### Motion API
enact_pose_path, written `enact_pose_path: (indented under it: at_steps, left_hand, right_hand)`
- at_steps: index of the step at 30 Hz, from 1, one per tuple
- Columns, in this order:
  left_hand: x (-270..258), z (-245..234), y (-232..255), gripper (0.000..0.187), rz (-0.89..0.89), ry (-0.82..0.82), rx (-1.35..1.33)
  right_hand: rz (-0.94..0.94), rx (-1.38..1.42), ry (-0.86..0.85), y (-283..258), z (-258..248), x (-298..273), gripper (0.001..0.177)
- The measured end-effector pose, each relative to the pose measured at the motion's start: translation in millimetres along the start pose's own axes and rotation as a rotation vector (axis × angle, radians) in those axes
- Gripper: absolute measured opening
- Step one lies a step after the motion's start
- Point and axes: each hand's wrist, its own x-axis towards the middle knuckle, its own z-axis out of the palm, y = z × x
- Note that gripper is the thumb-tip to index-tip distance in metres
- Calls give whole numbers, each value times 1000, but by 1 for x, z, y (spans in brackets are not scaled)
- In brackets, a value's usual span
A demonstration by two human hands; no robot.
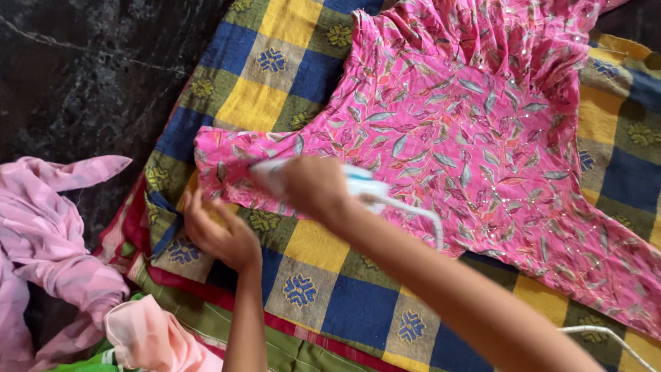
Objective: The person irons a pink patterned garment laid on a checkered mat. They smooth the fabric with one hand while moving the iron with the other, then reposition the garment to continue ironing different sections.
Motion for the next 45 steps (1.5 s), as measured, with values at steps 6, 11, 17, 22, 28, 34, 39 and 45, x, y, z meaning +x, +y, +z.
enact_pose_path:
  at_steps: [6, 11, 17, 22, 28, 34, 39, 45]
  left_hand:
    - [5, -3, 11, 48, -8, -118, 246]
    - [4, 2, 5, 39, -7, -152, 268]
    - [2, -1, 9, 49, -77, -65, 135]
    - [1, -3, 9, 57, -72, -33, 57]
    - [-4, 1, 4, 53, -67, -58, 101]
    - [-3, 4, -5, 44, -27, -38, 94]
    - [-2, 4, -5, 33, 83, -4, 154]
    - [-6, 4, -12, 20, 87, -18, 194]
  right_hand:
    - [375, 21, 417, 87, -24, -23, 46]
    - [355, 107, 194, 76, -33, -33, 69]
    - [-101, -45, 90, 33, -7, -14, 17]
    - [-64, -56, 287, 0, 17, 27, 16]
    - [-45, -5, 510, -15, 27, 42, 7]
    - [-160, -61, 388, 20, 15, 8, 9]
    - [273, 58, 103, 73, -32, -45, 50]
    - [617, 127, 409, 182, -32, -60, 45]
